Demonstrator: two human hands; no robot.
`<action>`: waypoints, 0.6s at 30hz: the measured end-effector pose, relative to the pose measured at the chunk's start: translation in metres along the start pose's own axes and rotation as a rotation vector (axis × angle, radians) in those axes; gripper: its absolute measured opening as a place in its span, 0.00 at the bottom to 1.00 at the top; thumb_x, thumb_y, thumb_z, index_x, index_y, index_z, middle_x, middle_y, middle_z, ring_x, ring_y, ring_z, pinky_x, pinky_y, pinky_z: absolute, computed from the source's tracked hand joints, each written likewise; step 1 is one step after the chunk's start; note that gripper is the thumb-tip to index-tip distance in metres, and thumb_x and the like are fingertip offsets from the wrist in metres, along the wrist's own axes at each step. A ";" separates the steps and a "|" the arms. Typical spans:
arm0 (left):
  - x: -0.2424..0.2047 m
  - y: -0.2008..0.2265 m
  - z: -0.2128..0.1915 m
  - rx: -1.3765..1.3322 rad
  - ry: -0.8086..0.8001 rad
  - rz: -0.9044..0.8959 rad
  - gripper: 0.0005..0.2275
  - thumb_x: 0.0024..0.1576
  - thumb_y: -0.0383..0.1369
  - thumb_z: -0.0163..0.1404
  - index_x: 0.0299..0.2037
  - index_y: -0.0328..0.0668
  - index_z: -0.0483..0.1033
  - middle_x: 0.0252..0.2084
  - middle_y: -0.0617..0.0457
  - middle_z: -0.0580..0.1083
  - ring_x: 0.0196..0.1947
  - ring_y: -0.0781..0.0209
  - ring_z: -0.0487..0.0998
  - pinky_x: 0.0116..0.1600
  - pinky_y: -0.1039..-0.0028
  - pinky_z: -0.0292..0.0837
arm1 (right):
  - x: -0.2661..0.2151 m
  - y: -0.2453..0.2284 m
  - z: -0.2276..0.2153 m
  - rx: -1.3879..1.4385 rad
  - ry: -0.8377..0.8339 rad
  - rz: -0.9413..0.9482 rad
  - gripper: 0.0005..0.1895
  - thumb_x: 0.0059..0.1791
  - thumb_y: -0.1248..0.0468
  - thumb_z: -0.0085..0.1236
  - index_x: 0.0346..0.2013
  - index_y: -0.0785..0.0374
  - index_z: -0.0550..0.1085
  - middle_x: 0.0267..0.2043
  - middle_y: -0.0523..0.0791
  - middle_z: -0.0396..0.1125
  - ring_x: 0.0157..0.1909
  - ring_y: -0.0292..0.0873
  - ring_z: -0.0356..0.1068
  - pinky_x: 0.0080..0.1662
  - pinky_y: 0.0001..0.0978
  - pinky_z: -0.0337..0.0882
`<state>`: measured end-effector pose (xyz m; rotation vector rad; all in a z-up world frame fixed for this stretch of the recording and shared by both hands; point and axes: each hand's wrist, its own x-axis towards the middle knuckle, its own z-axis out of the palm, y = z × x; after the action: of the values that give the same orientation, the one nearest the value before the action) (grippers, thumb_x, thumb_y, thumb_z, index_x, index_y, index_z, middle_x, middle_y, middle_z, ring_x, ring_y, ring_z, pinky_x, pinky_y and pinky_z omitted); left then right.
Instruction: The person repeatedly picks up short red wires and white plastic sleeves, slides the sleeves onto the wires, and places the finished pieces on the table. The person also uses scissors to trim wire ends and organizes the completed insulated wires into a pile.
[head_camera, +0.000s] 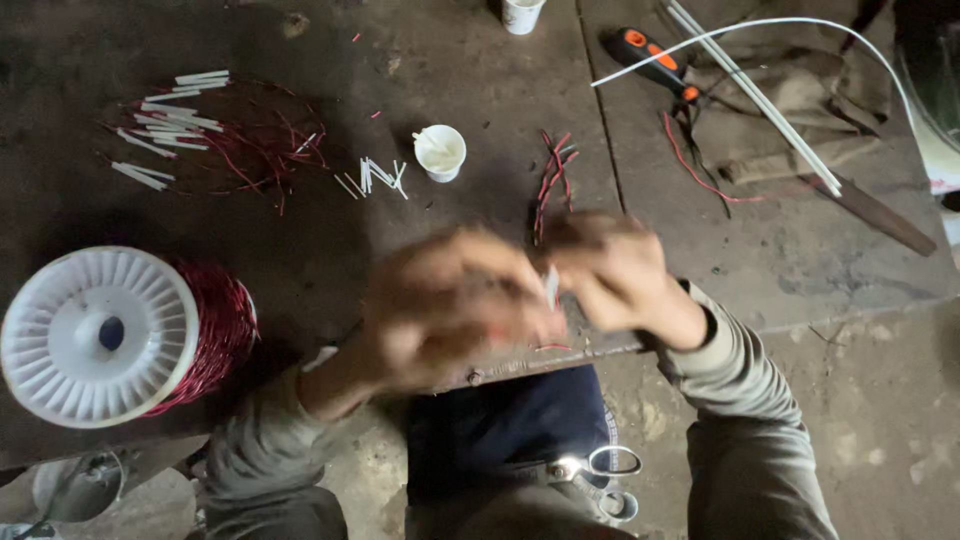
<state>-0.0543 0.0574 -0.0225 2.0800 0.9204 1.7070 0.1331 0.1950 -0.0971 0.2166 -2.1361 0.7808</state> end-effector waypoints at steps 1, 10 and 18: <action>0.003 0.008 -0.004 -0.031 -0.071 0.030 0.06 0.61 0.31 0.54 0.46 0.45 0.79 0.44 0.52 0.76 0.42 0.62 0.81 0.48 0.78 0.79 | 0.002 -0.005 -0.002 -0.036 -0.067 -0.046 0.01 0.52 0.73 0.55 0.38 0.70 0.72 0.41 0.51 0.70 0.39 0.54 0.75 0.45 0.45 0.77; -0.022 0.012 -0.004 -0.089 -0.248 0.056 0.06 0.63 0.33 0.55 0.46 0.42 0.79 0.43 0.52 0.75 0.43 0.60 0.81 0.51 0.71 0.80 | 0.008 -0.015 0.005 0.012 -0.007 -0.453 0.13 0.48 0.75 0.52 0.42 0.67 0.59 0.34 0.55 0.67 0.31 0.51 0.71 0.33 0.43 0.75; -0.037 -0.010 -0.010 -0.169 -0.208 -0.063 0.06 0.63 0.33 0.55 0.47 0.42 0.79 0.44 0.52 0.75 0.43 0.60 0.81 0.51 0.71 0.80 | 0.013 -0.006 0.010 -0.048 -0.046 -0.285 0.10 0.50 0.67 0.52 0.40 0.65 0.60 0.31 0.52 0.69 0.28 0.49 0.72 0.30 0.42 0.73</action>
<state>-0.0703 0.0402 -0.0540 2.0474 0.7430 1.4500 0.1208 0.1858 -0.0893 0.5053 -2.1035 0.5630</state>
